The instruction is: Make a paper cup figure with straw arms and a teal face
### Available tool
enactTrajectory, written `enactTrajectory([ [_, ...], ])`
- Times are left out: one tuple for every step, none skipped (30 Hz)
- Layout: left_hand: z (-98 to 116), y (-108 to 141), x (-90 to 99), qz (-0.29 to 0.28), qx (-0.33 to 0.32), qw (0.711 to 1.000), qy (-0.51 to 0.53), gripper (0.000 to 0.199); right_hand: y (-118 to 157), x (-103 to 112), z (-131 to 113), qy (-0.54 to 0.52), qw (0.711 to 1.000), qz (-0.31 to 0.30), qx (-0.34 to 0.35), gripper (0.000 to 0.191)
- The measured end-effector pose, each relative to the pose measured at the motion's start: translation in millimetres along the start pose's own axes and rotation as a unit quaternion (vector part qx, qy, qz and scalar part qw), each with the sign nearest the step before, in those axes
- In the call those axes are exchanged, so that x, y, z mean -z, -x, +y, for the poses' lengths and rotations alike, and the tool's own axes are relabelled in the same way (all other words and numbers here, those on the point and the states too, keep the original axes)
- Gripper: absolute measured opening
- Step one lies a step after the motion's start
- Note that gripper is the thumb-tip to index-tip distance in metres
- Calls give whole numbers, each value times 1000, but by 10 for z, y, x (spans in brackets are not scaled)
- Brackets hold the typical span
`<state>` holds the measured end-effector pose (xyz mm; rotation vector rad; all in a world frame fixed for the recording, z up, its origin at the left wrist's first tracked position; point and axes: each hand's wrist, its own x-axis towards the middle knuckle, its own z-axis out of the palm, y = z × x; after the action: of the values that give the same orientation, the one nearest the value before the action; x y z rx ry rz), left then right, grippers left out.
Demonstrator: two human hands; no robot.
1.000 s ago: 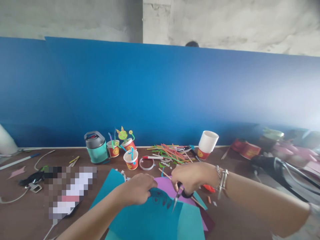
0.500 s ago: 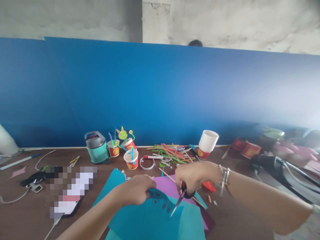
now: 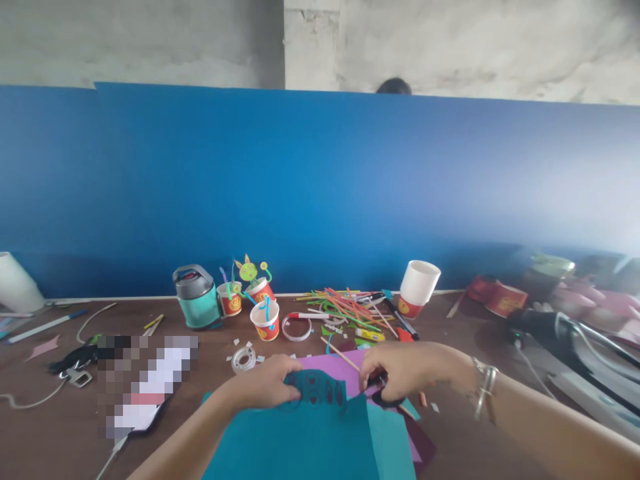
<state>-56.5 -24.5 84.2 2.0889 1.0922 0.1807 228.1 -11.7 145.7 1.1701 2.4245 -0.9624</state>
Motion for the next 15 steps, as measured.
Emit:
enactTrajectory([
  [4, 0, -10, 3, 7, 1000, 0, 14, 13, -22, -3, -3, 1000, 2, -5, 45],
  [4, 1, -21, 8, 13, 1000, 0, 15, 29, -37, -4, -4, 1000, 11, -7, 45],
  [-2, 3, -32, 13, 18, 1000, -1, 16, 46, -45, 1, -6, 1000, 27, -6, 45],
  [-13, 6, -42, 18, 25, 1000, 0, 17, 65, -46, 12, -7, 999, 46, -4, 45],
  [-27, 9, -52, 24, 31, 999, 2, 19, 81, -42, 29, -9, 998, 65, -1, 45],
  [-42, 10, -62, 30, 36, 999, 6, 22, 92, -38, 51, -11, 997, 78, 1, 45],
  [-58, 10, -71, 35, 40, 999, 11, 27, 98, -36, 75, -15, 996, 83, 3, 45],
  [-73, 6, -79, 39, 44, 998, 18, 32, 96, -38, 99, -22, 997, 80, 3, 45],
  [-85, 1, -86, 42, 46, 998, 26, 37, 88, -47, 122, -32, 997, 70, 3, 45],
  [-95, -7, -93, 43, 45, 997, 33, 40, 75, -62, 142, -46, 997, 59, 4, 45],
  [-102, -15, -99, 41, 42, 997, 40, 41, 58, -81, 157, -64, 997, 48, 4, 44],
  [-109, -22, -106, 37, 37, 998, 46, 39, 40, -103, 169, -84, 996, 40, 5, 43],
  [-115, -29, -112, 34, 30, 998, 54, 37, 24, -125, 176, -105, 994, 34, 6, 42],
  [-122, -34, -118, 30, 24, 997, 61, 34, 10, -145, 181, -125, 992, 29, 3, 42],
  [-131, -36, -124, 28, 19, 997, 69, 31, 0, -162, 185, -140, 990, 26, -1, 42],
])
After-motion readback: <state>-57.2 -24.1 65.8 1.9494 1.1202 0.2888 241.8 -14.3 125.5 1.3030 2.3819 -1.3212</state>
